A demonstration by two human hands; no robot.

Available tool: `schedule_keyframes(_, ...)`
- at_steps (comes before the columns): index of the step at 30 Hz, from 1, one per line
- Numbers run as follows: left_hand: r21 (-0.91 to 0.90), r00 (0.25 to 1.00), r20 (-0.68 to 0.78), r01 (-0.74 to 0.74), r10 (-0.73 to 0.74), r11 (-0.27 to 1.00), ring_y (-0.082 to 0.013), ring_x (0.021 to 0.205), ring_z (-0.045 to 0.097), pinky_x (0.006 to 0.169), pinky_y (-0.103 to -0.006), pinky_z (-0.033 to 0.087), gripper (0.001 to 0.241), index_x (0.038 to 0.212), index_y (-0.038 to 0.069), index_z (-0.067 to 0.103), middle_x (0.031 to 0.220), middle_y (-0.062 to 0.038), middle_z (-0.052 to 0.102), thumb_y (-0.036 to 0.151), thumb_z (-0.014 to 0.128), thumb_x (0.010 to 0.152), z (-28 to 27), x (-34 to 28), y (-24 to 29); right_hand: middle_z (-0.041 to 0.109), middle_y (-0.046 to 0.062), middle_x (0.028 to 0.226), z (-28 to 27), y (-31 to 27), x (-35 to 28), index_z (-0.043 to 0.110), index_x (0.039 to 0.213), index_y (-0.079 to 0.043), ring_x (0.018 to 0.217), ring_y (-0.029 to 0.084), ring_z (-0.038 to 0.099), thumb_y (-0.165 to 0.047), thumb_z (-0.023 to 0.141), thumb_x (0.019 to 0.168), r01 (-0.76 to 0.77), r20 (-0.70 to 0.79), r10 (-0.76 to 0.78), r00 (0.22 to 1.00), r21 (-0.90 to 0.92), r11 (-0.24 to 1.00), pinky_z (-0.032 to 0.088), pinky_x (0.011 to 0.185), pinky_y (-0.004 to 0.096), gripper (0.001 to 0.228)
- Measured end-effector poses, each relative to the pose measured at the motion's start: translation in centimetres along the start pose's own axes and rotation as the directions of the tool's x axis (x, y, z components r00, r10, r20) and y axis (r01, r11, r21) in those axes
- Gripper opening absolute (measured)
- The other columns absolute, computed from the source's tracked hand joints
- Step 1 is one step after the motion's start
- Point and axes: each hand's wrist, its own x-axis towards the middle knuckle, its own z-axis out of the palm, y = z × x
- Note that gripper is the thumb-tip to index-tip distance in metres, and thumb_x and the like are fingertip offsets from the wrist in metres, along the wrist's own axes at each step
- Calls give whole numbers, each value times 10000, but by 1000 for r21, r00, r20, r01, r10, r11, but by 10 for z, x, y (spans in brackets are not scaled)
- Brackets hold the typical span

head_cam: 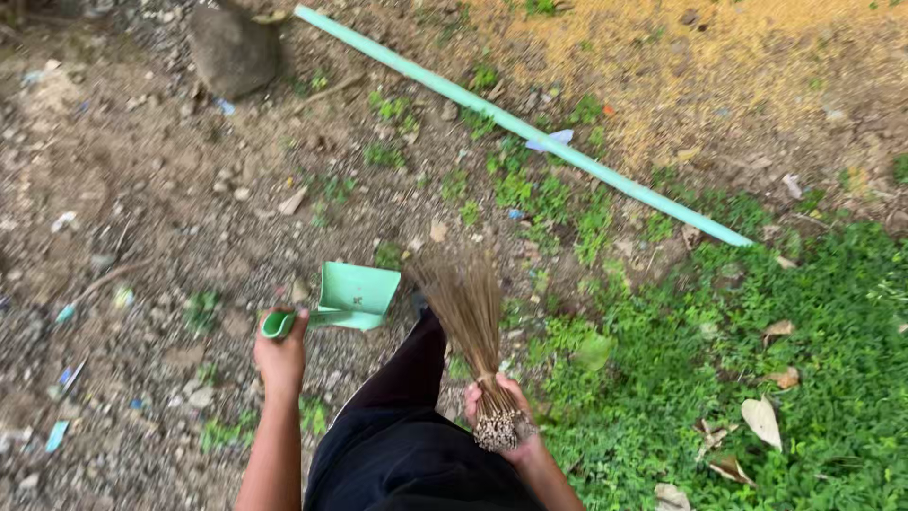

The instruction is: The person sweeps debris and leaves across a dirt and grass area using a handheld broom and a small green dustpan.

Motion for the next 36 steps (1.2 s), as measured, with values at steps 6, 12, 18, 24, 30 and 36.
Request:
schedule_keyframes(6,-146,988,43,152,-147,978,-162,1063,639,950,-320,524,316,1211,73,660,1148,-66,685,163,747,920,111,103,71,712,181,845,115,-118,78,622,952,1,669,284,724,-303,614,968,92,84,-69,994,-314,945,635,585,405,305)
schedule_keyframes(12,280,968,141,164,-209,946,-200,935,711,801,-339,584,403,1296,111,654,1148,-117,733,262,739,932,224,172,170,709,151,949,220,-217,154,599,1048,-69,826,266,735,-263,600,926,35,28,-28,999,-325,945,646,724,425,229)
schedule_keyframes(18,144,989,91,99,-113,985,-253,885,642,793,-416,534,282,1155,100,698,995,-112,737,243,735,915,315,211,199,701,129,1036,273,-289,240,571,1106,-64,900,270,731,-152,593,960,27,210,111,971,-562,827,636,765,439,172)
schedule_keyframes(24,122,997,-77,-5,15,992,-360,1023,504,921,-473,437,347,1106,79,602,1037,-144,649,259,760,854,410,246,167,712,147,1020,267,-396,320,600,1157,-30,860,295,738,-135,593,940,-165,59,280,958,-686,709,643,730,461,242)
schedule_keyframes(30,187,998,-45,55,-47,981,-385,1085,545,956,-469,458,565,1123,73,581,1077,-171,604,162,873,648,572,256,124,729,128,1005,262,-585,413,384,1450,-99,874,279,732,-98,712,930,40,157,456,876,-966,257,616,814,421,615)
schedule_keyframes(36,170,989,4,148,-151,974,-453,1222,505,994,-461,514,541,1190,42,550,1339,-249,484,-27,739,687,710,187,91,689,106,935,281,-665,466,129,1648,0,731,228,707,-95,794,867,-176,-202,369,907,-979,-103,603,660,400,1030)
